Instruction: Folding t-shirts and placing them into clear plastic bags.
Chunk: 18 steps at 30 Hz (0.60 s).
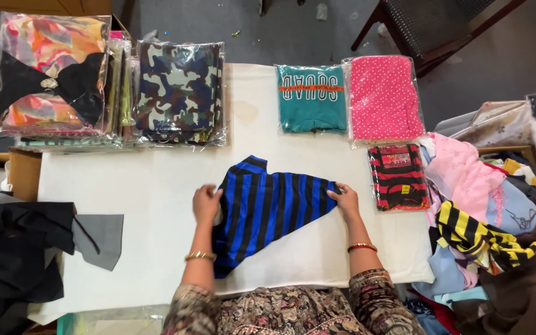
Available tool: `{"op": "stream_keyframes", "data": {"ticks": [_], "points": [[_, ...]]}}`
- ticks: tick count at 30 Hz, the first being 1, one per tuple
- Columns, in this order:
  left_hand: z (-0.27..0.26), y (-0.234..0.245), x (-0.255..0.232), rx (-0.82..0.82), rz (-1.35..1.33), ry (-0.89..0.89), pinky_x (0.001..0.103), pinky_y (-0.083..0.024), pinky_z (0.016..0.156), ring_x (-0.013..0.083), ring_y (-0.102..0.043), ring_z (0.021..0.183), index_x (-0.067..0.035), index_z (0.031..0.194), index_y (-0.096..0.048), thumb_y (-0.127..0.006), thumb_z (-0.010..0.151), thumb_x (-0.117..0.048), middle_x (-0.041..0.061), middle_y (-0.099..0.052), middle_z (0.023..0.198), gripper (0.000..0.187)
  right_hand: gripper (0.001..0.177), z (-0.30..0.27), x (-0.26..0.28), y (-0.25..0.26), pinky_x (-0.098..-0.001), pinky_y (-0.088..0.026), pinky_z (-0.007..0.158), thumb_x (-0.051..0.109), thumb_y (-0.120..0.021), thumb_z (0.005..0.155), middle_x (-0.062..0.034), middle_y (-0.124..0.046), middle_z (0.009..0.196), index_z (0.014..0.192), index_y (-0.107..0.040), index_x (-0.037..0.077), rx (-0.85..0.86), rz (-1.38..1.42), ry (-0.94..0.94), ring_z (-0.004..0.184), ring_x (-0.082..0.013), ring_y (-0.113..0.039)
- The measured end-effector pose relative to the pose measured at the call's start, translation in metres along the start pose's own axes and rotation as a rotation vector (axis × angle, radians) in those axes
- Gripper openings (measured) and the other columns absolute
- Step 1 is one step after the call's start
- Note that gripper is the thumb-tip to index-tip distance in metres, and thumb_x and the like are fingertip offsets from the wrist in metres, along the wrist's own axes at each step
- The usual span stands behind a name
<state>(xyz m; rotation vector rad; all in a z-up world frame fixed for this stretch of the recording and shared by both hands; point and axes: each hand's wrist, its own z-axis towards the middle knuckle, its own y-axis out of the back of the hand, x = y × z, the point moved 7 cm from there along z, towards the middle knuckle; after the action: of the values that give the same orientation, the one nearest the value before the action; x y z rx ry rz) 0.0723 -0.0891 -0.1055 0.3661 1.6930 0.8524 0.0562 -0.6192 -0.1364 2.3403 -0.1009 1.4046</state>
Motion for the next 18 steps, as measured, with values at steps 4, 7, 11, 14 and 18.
{"op": "stream_keyframes", "data": {"ticks": [4, 7, 11, 14, 18], "points": [[0.016, -0.009, -0.076, -0.16, 0.096, -0.159, 0.047, -0.052, 0.085, 0.0394, -0.063, 0.099, -0.009, 0.11, -0.07, -0.088, 0.073, -0.031, 0.017, -0.066, 0.098, 0.047, 0.04, -0.03, 0.043, -0.001, -0.0267, -0.04, 0.053, 0.015, -0.083, 0.08, -0.001, -0.072, 0.086, 0.117, -0.072, 0.006, 0.011, 0.018, -0.183, 0.064, -0.0098, -0.057], [0.029, -0.034, -0.071, 0.002, 0.062, -0.02, 0.049, -0.053, 0.076, 0.0432, -0.064, 0.095, -0.006, 0.122, -0.061, -0.09, 0.066, -0.028, 0.021, -0.062, 0.111, 0.066, 0.032, -0.024, 0.022, 0.012, -0.028, -0.035, 0.052, 0.02, -0.082, 0.085, -0.0012, -0.067, 0.079, 0.112, -0.074, 0.006, 0.023, -0.069, -0.318, 0.061, -0.0102, -0.053], [0.04, -0.045, -0.039, 0.363, 0.137, 0.088, 0.046, -0.054, 0.083, 0.0364, -0.069, 0.093, -0.004, 0.105, -0.07, -0.089, 0.077, -0.031, 0.017, -0.072, 0.098, 0.043, 0.025, 0.008, -0.017, 0.034, -0.0244, -0.045, 0.06, 0.016, -0.082, 0.089, -0.0009, -0.07, 0.081, 0.101, -0.077, -0.005, 0.042, 0.0, -0.076, 0.066, -0.0076, -0.056], [0.036, -0.008, -0.052, 0.391, -0.322, 0.12, 0.036, -0.053, 0.079, 0.023, -0.067, 0.084, -0.004, 0.102, -0.073, -0.083, 0.085, -0.025, 0.009, -0.073, 0.093, 0.03, 0.022, -0.01, 0.022, 0.039, -0.0227, -0.048, 0.066, 0.015, -0.08, 0.089, -0.0005, -0.072, 0.085, 0.103, -0.074, -0.001, 0.026, 0.221, -0.033, 0.074, -0.0075, -0.063], [0.042, 0.032, -0.073, 0.3, -0.905, 0.159, 0.025, -0.047, 0.076, 0.007, -0.057, 0.081, 0.0, 0.105, -0.072, -0.072, 0.102, -0.019, -0.002, -0.069, 0.092, 0.019, 0.027, -0.005, 0.062, 0.022, -0.0214, -0.05, 0.068, 0.009, -0.08, 0.083, -0.0023, -0.076, 0.089, 0.108, -0.07, 0.004, 0.103, 0.432, 0.067, 0.082, -0.01, -0.071]]}}
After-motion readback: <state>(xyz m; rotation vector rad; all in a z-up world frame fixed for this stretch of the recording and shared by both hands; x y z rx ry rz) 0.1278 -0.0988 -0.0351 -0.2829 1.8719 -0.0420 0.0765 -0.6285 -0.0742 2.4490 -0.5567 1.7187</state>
